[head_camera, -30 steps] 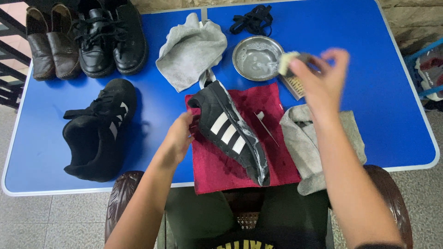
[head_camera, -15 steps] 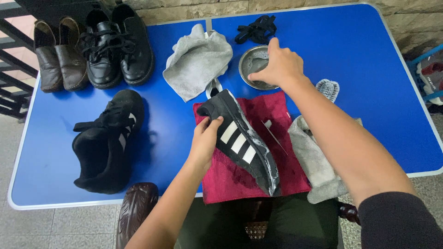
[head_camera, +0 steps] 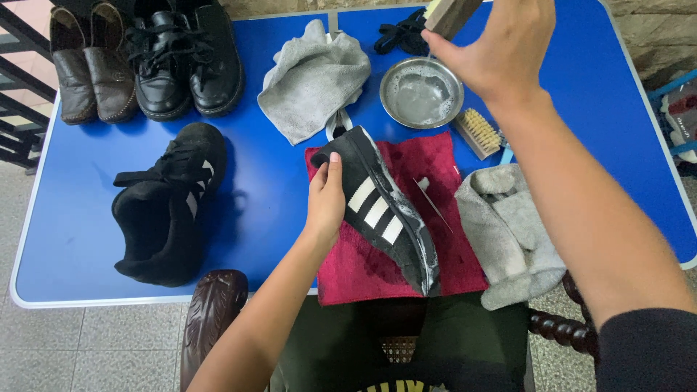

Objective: The person scrubs a black sneaker with a brush, applying soapy water from a metal bowl. They clean the sole, sides, and upper parts of the shoe while seated at a blue table with other shoes and cleaning supplies nearby.

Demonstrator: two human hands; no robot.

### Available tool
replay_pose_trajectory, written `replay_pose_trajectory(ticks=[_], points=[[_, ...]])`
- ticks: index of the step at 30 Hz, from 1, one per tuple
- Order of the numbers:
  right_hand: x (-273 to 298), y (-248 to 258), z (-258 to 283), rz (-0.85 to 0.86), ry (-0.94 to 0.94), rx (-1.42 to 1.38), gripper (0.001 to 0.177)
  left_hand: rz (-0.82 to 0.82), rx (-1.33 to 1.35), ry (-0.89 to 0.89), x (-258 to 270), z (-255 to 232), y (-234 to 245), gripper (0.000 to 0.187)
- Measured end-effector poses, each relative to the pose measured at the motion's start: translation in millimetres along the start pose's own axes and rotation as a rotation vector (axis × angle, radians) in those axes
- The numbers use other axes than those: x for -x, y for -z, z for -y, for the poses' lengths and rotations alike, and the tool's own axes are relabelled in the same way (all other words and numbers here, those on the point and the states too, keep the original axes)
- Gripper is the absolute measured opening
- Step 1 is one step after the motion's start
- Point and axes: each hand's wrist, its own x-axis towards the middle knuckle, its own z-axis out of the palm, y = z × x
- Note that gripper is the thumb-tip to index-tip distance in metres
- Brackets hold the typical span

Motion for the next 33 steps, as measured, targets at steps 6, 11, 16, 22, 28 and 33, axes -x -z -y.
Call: replay_pose_trajectory(ticks=[6, 11, 16, 22, 28, 33], points=[[30, -25, 7, 0.231, 0.389, -0.107, 0.074, 0.035, -0.160, -0.061, -4, -6, 7, 0.082], [10, 10, 1, -0.264, -0.234, -0.268, 0.054, 0.017, -0.126, -0.010, -7, -6, 4, 0.071], [31, 5, -7, -0.192, -0.316, -0.241, 0.077, 0.059, -0.178, -0.359, 2, -17, 4, 0.031], [40, 15, 3, 0.143, -0.124, -0.307, 0.067, 0.372, -0.438, -0.579, 15, -45, 18, 0.048], [46, 51, 25, 0.480, -0.673, -0.680, 0.064, 0.528, -0.633, -0.573, -3, -37, 18, 0.052], [84, 54, 30, 0.683, -0.816, -1.048, 0.053, 0.395, -1.033, -0.441, -9, -41, -4, 0.053]])
